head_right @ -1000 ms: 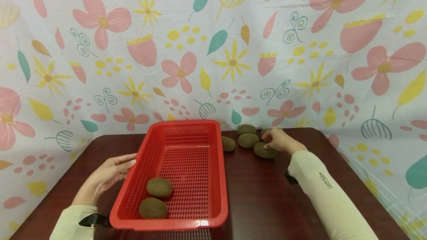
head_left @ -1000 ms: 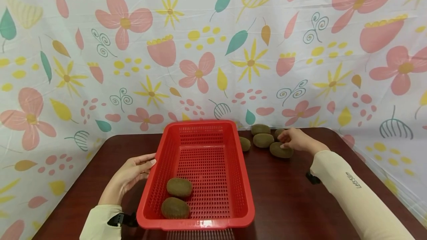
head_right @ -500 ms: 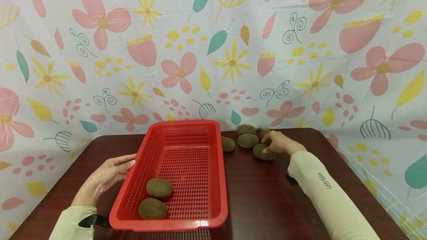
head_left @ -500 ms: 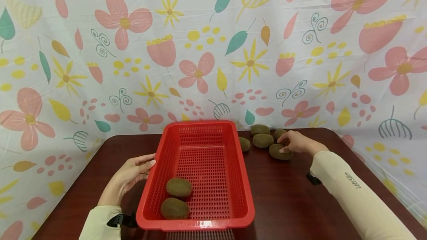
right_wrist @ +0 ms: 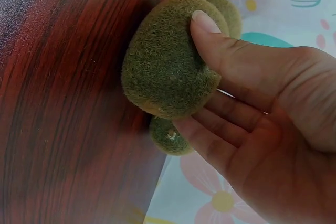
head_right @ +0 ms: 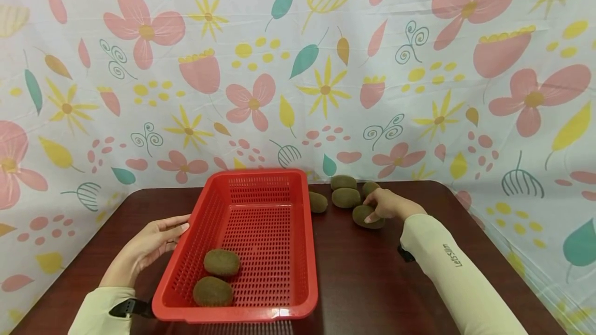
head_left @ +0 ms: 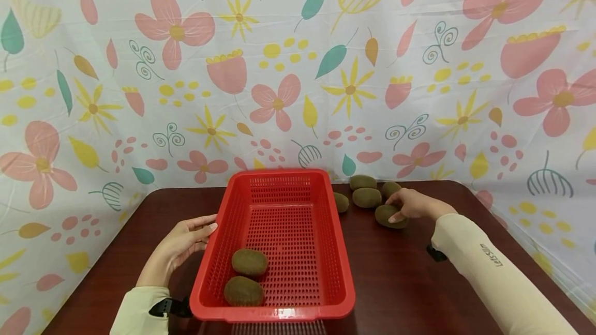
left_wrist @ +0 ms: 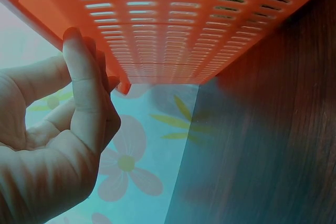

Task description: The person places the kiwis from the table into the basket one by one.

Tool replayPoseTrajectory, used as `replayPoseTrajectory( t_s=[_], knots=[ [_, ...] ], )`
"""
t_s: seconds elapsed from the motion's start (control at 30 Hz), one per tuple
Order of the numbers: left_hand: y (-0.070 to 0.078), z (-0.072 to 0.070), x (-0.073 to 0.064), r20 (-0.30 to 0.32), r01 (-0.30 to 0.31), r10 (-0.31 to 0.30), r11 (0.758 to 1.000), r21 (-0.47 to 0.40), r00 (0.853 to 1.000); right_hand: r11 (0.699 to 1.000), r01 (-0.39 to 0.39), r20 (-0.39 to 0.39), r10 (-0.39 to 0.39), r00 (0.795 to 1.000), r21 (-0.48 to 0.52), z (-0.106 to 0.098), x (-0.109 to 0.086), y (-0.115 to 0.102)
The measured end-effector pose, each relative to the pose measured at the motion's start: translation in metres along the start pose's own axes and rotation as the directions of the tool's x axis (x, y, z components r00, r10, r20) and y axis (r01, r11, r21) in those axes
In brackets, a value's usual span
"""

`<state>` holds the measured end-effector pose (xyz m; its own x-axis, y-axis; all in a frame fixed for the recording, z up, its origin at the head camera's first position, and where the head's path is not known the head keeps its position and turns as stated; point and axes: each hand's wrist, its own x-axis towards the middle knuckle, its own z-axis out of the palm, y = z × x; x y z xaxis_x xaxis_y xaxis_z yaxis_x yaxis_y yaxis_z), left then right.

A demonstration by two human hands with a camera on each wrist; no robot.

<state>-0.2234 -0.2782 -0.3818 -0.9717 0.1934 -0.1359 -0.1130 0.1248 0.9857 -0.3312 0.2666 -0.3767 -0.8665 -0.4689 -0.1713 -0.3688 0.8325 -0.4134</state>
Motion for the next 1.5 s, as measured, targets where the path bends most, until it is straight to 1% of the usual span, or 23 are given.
replayPoseTrajectory(
  t_s=[0.27,0.47,0.7,0.8,1.0,1.23,1.5],
  knots=[
    [0.0,0.001,0.001,0.004,0.005,-0.005,1.0,-0.009,1.0,1.0,0.028,-0.015,-0.028,0.999,-0.008,0.001,-0.004,0.001],
    [0.001,0.001,0.001,0.0,0.007,-0.007,1.0,0.001,1.0,0.999,0.041,-0.023,-0.04,0.999,0.021,-0.001,-0.006,-0.002],
    [0.001,0.002,0.0,-0.009,0.011,-0.011,1.0,0.003,1.0,0.995,0.067,-0.062,-0.063,0.996,0.067,-0.009,-0.006,-0.009],
    [0.001,0.002,0.0,-0.009,0.011,-0.011,1.0,0.001,1.0,0.994,0.091,-0.086,-0.086,0.993,0.065,-0.012,-0.006,-0.015],
    [0.001,0.002,0.001,-0.012,0.015,-0.015,1.0,-0.001,1.0,0.986,0.141,-0.108,-0.131,0.985,0.091,-0.019,-0.005,-0.03],
    [0.002,0.002,0.0,-0.014,0.012,-0.012,1.0,0.003,1.0,0.985,0.149,-0.123,-0.138,0.983,0.084,-0.027,-0.001,-0.048],
    [0.001,0.001,0.0,-0.016,0.01,-0.01,1.0,0.006,1.0,0.974,0.207,-0.159,-0.191,0.969,0.092,-0.032,0.003,-0.07]
  ],
)
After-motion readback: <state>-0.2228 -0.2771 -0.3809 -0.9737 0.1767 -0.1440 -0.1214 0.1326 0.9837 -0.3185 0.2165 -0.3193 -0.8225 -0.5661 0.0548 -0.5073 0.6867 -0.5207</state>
